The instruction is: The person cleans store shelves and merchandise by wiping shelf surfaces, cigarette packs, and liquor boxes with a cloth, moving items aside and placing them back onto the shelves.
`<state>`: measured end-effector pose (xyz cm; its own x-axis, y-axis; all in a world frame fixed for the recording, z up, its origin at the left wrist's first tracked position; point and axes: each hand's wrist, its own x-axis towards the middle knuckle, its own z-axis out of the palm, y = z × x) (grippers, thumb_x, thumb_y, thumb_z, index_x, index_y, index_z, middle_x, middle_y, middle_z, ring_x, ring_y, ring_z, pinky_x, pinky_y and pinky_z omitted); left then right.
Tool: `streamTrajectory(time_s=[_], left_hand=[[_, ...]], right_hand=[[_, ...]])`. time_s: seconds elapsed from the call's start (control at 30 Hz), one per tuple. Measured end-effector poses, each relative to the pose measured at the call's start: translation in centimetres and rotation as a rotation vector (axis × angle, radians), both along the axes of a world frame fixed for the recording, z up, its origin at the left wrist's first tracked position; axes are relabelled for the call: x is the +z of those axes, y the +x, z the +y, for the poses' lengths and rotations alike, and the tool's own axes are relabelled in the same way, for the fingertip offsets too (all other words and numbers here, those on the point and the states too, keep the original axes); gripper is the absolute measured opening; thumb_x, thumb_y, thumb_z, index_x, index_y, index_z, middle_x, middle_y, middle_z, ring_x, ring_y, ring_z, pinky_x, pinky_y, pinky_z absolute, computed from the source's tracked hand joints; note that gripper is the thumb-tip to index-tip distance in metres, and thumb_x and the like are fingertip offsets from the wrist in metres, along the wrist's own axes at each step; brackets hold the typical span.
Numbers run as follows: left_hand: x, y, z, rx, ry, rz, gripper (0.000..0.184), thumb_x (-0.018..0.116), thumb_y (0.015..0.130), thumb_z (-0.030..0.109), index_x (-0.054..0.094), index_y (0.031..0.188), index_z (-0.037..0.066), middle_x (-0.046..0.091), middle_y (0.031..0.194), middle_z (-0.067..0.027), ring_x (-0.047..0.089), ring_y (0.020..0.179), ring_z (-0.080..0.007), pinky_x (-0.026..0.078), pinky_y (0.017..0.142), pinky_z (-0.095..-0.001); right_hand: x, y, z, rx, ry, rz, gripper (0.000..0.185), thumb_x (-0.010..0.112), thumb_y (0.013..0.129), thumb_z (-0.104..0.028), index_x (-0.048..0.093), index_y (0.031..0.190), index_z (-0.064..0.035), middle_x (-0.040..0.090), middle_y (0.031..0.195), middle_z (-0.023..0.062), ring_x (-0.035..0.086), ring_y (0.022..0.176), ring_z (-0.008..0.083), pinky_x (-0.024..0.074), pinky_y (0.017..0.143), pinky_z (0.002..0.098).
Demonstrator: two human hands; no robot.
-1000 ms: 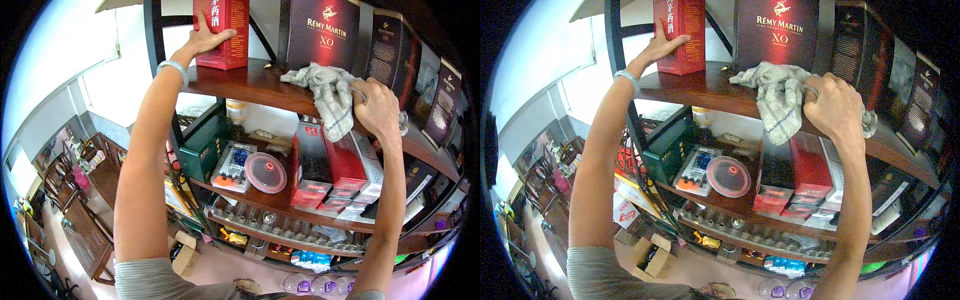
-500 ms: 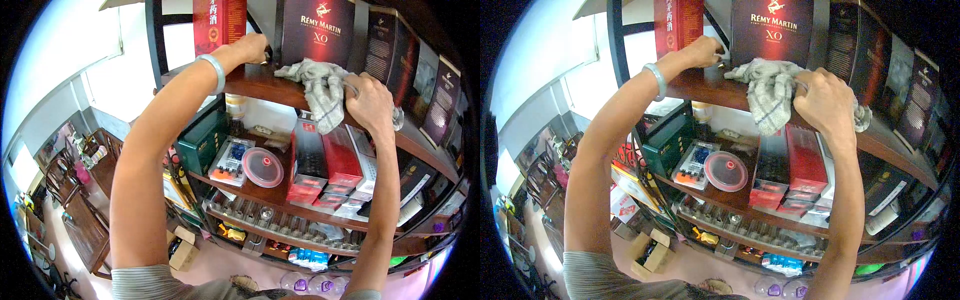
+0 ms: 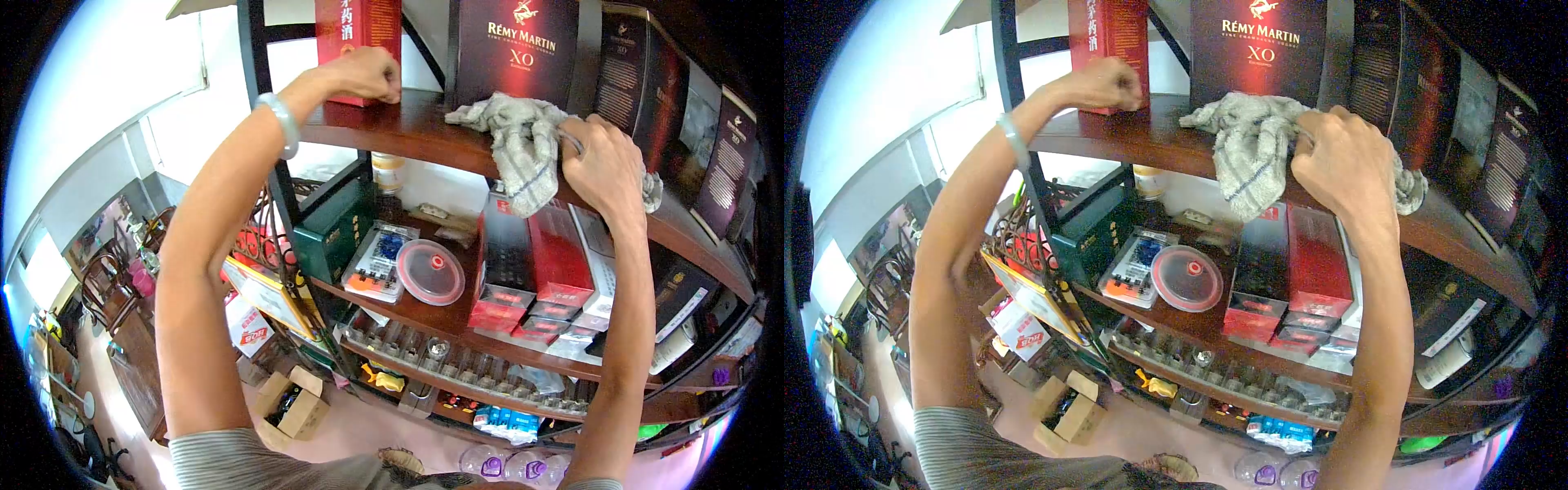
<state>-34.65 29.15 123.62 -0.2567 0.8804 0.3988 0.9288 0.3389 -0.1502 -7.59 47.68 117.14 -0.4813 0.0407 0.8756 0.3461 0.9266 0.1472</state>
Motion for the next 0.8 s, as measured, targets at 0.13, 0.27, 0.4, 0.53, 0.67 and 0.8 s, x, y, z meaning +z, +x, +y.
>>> streamTrajectory(time_s=[0.13, 0.27, 0.4, 0.53, 0.67, 0.8], left_hand=[[-0.2, 0.1, -4.9, 0.178, -0.026, -0.123, 0.016, 0.061, 0.073, 0.014, 0.069, 0.078, 0.001, 0.067, 0.078, -0.0131, 0.064, 0.072, -0.0214, 0.05, 0.071, -0.0333], [-1.3, -1.2, -6.9, 0.246, 0.045, -0.101, 0.017, 0.062, 0.07, 0.009, 0.069, 0.084, 0.001, 0.067, 0.085, -0.0142, 0.064, 0.081, -0.0221, 0.049, 0.076, -0.0336], [-1.7, -1.3, -7.0, 0.237, 0.115, -0.102, 0.025, 0.069, 0.071, 0.012, 0.068, 0.095, 0.004, 0.067, 0.093, -0.0144, 0.063, 0.088, -0.0231, 0.048, 0.081, -0.0326], [-2.2, -1.6, -7.3, 0.231, 0.139, -0.113, 0.029, 0.07, 0.072, 0.016, 0.067, 0.098, 0.003, 0.066, 0.096, -0.0152, 0.063, 0.09, -0.0242, 0.048, 0.082, -0.0326], [-2.2, -1.2, -7.7, 0.262, 0.125, -0.111, 0.04, 0.065, 0.077, 0.018, 0.06, 0.114, 0.007, 0.066, 0.097, -0.0161, 0.064, 0.091, -0.0243, 0.048, 0.082, -0.0362], [-2.7, -0.6, -8.6, 0.251, 0.229, -0.056, 0.051, 0.068, 0.07, 0.018, 0.055, 0.115, -0.003, 0.063, 0.096, -0.0241, 0.062, 0.091, -0.0299, 0.048, 0.084, -0.0361]], right_hand=[[-0.3, -0.1, 0.2, 0.036, 0.047, 0.048, 0.016, 0.052, 0.071, -0.013, 0.065, 0.078, -0.0066, 0.062, 0.081, 0.0186, 0.061, 0.075, 0.0359, 0.0492, 0.068, 0.0442], [-0.2, 0.0, 0.1, 0.017, 0.04, 0.031, 0.015, 0.053, 0.071, -0.013, 0.065, 0.078, -0.0065, 0.062, 0.08, 0.0189, 0.061, 0.074, 0.036, 0.0492, 0.068, 0.0446], [-0.1, -0.1, 0.1, 0.015, 0.033, 0.03, 0.016, 0.052, 0.071, -0.013, 0.065, 0.077, -0.0068, 0.062, 0.08, 0.019, 0.061, 0.074, 0.036, 0.0494, 0.068, 0.0448], [-0.2, 0.0, 0.0, 0.019, 0.01, 0.035, 0.016, 0.052, 0.07, -0.014, 0.065, 0.077, -0.0077, 0.062, 0.079, 0.0189, 0.062, 0.074, 0.0354, 0.05, 0.068, 0.0439], [-0.3, 0.0, 0.3, 0.039, 0.037, 0.061, 0.016, 0.053, 0.069, -0.014, 0.065, 0.076, -0.0081, 0.062, 0.077, 0.018, 0.062, 0.073, 0.0342, 0.0507, 0.066, 0.0432], [-0.2, 0.1, 0.5, 0.045, 0.026, 0.051, 0.016, 0.055, 0.068, -0.015, 0.066, 0.076, -0.0068, 0.062, 0.075, 0.0177, 0.062, 0.071, 0.0343, 0.051, 0.066, 0.0428]])
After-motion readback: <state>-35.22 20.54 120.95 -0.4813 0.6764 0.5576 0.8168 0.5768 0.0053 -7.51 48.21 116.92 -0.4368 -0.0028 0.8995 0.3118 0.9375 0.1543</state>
